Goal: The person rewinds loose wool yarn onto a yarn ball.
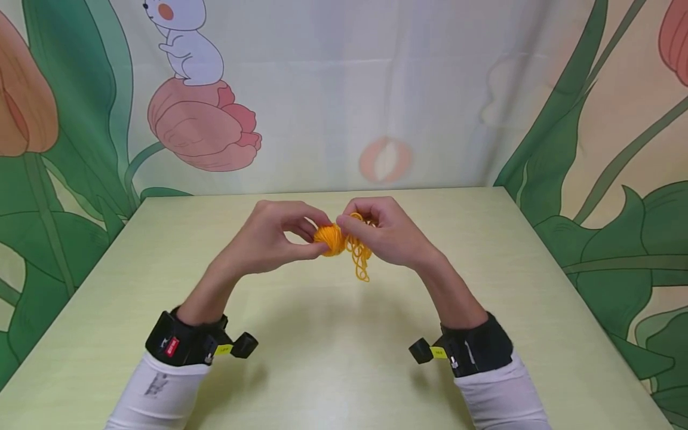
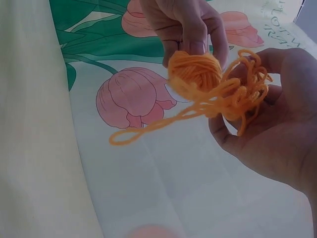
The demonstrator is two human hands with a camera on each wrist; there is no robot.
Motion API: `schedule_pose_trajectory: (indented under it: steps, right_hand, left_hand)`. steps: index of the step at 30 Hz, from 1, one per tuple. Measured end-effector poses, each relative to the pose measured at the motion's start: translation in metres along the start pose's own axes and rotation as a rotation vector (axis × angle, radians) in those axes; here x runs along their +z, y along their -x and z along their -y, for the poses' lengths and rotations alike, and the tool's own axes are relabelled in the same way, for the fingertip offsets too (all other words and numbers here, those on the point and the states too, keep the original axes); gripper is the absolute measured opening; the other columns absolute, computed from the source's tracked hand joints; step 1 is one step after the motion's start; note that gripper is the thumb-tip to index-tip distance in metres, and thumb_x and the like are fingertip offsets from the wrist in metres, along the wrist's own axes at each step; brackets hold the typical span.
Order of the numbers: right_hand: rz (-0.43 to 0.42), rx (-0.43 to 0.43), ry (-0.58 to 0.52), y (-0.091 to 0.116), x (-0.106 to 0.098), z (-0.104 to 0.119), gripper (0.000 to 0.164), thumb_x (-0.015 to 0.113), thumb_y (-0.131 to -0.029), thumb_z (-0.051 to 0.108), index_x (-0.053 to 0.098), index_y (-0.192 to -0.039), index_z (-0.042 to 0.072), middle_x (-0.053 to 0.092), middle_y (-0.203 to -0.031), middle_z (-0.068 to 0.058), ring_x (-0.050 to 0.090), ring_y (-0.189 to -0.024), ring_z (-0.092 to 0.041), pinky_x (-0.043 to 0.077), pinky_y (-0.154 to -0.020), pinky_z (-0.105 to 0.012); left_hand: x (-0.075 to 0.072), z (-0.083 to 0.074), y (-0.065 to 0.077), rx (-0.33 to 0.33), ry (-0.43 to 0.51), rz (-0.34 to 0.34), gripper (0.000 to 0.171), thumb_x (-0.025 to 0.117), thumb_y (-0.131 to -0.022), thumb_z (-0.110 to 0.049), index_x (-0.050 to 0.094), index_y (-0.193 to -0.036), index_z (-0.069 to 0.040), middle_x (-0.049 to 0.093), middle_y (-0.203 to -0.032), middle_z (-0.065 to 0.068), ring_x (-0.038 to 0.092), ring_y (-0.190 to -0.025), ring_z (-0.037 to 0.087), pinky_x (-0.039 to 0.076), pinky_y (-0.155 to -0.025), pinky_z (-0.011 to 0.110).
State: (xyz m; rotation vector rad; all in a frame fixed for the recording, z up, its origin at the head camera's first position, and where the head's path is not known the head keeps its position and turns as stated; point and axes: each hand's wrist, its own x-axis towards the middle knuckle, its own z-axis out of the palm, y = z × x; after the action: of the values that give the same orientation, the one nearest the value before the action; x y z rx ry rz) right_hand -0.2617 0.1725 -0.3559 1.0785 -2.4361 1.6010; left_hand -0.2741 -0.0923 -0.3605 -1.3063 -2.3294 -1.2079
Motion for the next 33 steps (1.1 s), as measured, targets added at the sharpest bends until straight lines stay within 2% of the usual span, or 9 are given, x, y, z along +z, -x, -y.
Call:
schedule_pose_trajectory:
  steps: [2, 8, 16, 21, 24, 28, 33]
  right_hand:
    - [0.004, -0.013, 0.003, 0.0004, 0.0008, 0.0014, 0.022, 0.062, -0.111, 0.007, 0.073, -0.095, -0.001, 0.069, -0.087, -0.024, 0.061, -0.066, -0.024, 0.059, -0.062, -0.027]
    - [0.008, -0.016, 0.031, 0.0008, 0.0033, 0.0049, 0.019, 0.064, -0.111, 0.006, 0.074, -0.096, 0.003, 0.066, -0.083, -0.009, 0.06, -0.067, -0.024, 0.057, -0.062, -0.027]
    - [0.018, -0.021, 0.028, 0.001, 0.0052, 0.0072, 0.02, 0.063, -0.111, 0.006, 0.075, -0.095, 0.003, 0.067, -0.083, -0.009, 0.061, -0.069, -0.024, 0.058, -0.064, -0.027]
    - [0.041, -0.03, 0.018, 0.0005, 0.0072, 0.0096, 0.02, 0.063, -0.111, 0.005, 0.077, -0.097, 0.001, 0.071, -0.085, -0.01, 0.065, -0.072, -0.024, 0.061, -0.068, -0.028]
    - [0.048, -0.03, 0.025, -0.0004, 0.0081, 0.0102, 0.019, 0.064, -0.111, 0.005, 0.079, -0.098, 0.003, 0.072, -0.086, -0.01, 0.066, -0.073, -0.023, 0.061, -0.069, -0.028]
    - [0.058, -0.028, 0.044, -0.0017, 0.0085, 0.0088, 0.019, 0.064, -0.111, 0.006, 0.08, -0.1, 0.004, 0.074, -0.088, -0.009, 0.067, -0.077, -0.023, 0.062, -0.071, -0.028]
    - [0.065, -0.022, 0.052, -0.0017, 0.0086, 0.0063, 0.019, 0.064, -0.111, 0.006, 0.08, -0.101, 0.003, 0.074, -0.089, -0.01, 0.066, -0.077, -0.023, 0.062, -0.072, -0.028]
  left_hand:
    - [0.0006, 0.0013, -0.0007, 0.002, -0.019, -0.028, 0.025, 0.093, -0.091, -0.007, 0.084, -0.114, -0.006, 0.086, -0.108, 0.006, 0.086, -0.088, 0.016, 0.073, -0.083, 0.033]
    - [0.0021, 0.0035, -0.0024, -0.006, -0.017, -0.112, 0.024, 0.092, -0.092, -0.006, 0.082, -0.114, -0.006, 0.085, -0.108, 0.006, 0.085, -0.09, 0.016, 0.072, -0.087, 0.028]
    - [0.0028, 0.0071, -0.0049, -0.027, 0.046, -0.293, 0.031, 0.092, -0.093, -0.005, 0.078, -0.121, -0.004, 0.084, -0.114, 0.011, 0.086, -0.091, 0.022, 0.072, -0.088, 0.029]
    - [0.0028, 0.0079, -0.0055, -0.061, 0.14, -0.388, 0.039, 0.089, -0.096, -0.005, 0.076, -0.133, -0.004, 0.083, -0.116, 0.015, 0.087, -0.094, 0.027, 0.072, -0.09, 0.029]
    - [0.0023, 0.0073, -0.0056, -0.078, 0.241, -0.382, 0.043, 0.083, -0.1, -0.004, 0.074, -0.141, -0.007, 0.08, -0.118, 0.016, 0.087, -0.098, 0.028, 0.072, -0.093, 0.03]
    - [0.0014, 0.0043, -0.0057, -0.093, 0.372, -0.321, 0.046, 0.074, -0.107, -0.004, 0.069, -0.153, -0.011, 0.073, -0.126, 0.017, 0.085, -0.108, 0.03, 0.071, -0.1, 0.036]
    - [0.0008, 0.0, -0.0056, -0.108, 0.44, -0.265, 0.044, 0.067, -0.111, -0.006, 0.066, -0.155, -0.011, 0.067, -0.133, 0.015, 0.083, -0.118, 0.031, 0.069, -0.108, 0.04]
